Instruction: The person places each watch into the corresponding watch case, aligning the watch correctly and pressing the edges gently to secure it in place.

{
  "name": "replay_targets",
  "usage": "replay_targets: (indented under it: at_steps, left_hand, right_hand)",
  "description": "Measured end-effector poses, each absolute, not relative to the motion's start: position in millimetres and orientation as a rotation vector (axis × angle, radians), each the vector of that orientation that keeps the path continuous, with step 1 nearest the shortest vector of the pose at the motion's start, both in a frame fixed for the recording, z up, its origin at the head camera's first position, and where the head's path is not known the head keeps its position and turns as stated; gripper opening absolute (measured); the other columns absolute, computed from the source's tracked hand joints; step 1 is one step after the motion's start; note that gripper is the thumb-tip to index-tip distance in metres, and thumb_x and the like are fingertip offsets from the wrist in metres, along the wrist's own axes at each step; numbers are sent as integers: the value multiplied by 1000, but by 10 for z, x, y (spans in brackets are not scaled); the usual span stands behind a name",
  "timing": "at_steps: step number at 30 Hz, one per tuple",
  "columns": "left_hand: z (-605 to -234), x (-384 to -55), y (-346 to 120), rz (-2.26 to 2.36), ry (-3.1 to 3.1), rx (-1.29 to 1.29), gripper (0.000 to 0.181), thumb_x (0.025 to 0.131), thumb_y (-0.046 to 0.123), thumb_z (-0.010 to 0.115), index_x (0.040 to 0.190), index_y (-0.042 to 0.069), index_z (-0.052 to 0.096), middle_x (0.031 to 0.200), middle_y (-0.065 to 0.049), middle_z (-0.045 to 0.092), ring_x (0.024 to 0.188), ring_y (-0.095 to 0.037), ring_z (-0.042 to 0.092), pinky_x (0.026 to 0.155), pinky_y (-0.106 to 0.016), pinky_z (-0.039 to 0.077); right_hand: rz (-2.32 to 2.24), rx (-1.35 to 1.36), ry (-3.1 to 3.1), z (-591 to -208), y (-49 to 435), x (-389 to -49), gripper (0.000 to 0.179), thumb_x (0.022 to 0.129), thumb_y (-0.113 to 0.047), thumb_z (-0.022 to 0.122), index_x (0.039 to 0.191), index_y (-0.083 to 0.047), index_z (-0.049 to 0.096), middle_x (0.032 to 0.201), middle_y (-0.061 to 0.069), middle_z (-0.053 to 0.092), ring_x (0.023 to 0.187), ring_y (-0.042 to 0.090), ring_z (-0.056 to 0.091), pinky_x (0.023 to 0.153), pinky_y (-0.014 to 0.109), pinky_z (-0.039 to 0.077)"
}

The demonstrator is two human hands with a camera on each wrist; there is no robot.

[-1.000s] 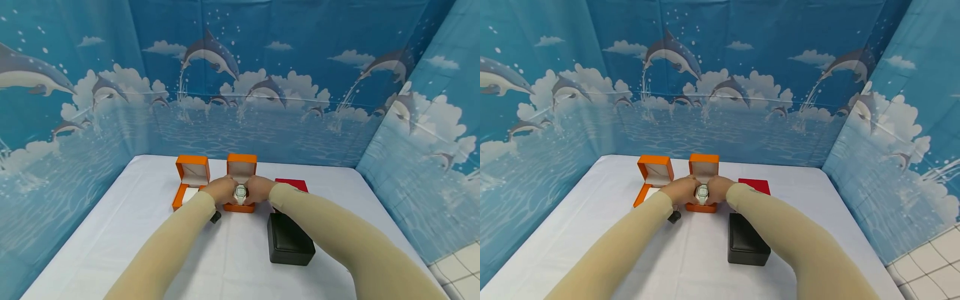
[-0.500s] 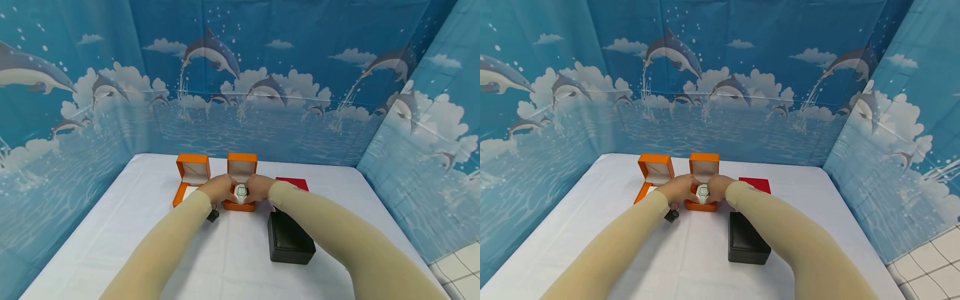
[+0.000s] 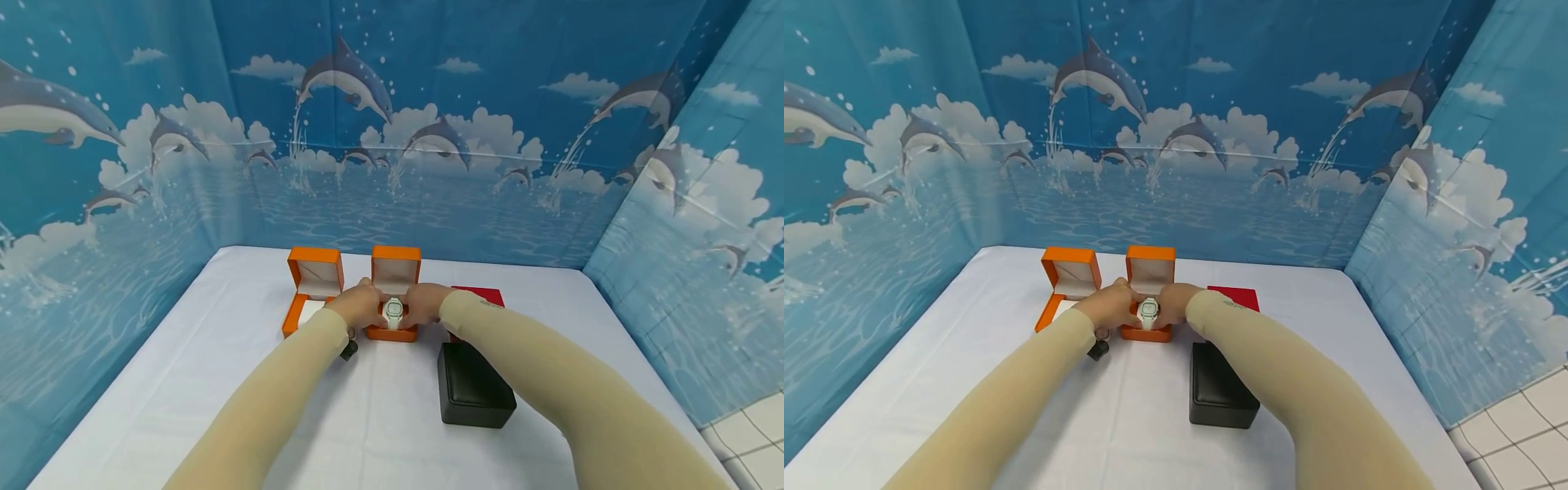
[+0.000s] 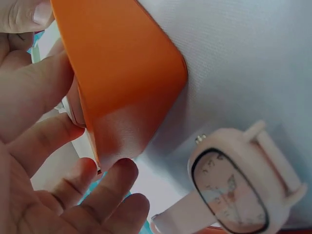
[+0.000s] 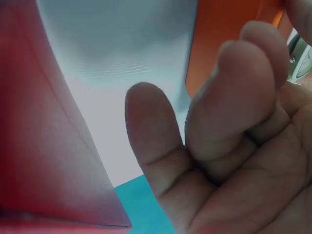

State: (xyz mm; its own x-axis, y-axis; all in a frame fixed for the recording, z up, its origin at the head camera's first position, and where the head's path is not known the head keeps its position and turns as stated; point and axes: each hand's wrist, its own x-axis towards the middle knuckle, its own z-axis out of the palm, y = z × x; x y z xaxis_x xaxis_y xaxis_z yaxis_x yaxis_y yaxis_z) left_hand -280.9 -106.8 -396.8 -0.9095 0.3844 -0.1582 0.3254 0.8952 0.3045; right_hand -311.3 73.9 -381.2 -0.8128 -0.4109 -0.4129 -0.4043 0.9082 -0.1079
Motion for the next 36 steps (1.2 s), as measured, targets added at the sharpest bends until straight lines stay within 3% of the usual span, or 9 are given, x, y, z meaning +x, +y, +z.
replay_targets:
  at_steps: [12, 23, 36]
  left_hand:
    - [-3943, -2792, -1032, 452, 2826, 469, 62, 92, 37, 84, 147, 18, 64, 117, -10, 55, 95, -18, 56, 84, -28, 54]
    - [-3953, -2796, -1020, 449, 2830, 469, 61, 90, 38, 85, 144, 18, 66, 120, -11, 56, 89, -18, 58, 76, -27, 53]
    - [-3949, -2792, -1026, 433, 2848, 487, 60, 91, 36, 85, 145, 18, 66, 117, -9, 57, 97, -19, 55, 81, -28, 54]
  right_hand:
    - [-49, -520, 2628, -3781, 729, -3080, 58, 91, -50, 81, 139, -21, 66, 100, 4, 66, 82, 21, 61, 69, 29, 55]
    - [-57, -511, 2628, -3784, 733, -3058, 60, 90, -50, 81, 139, -21, 66, 102, 4, 65, 84, 21, 62, 70, 30, 56]
    - [-34, -515, 2636, -3771, 710, -3077, 59, 89, -50, 82, 136, -18, 68, 100, 3, 67, 87, 21, 63, 73, 31, 57]
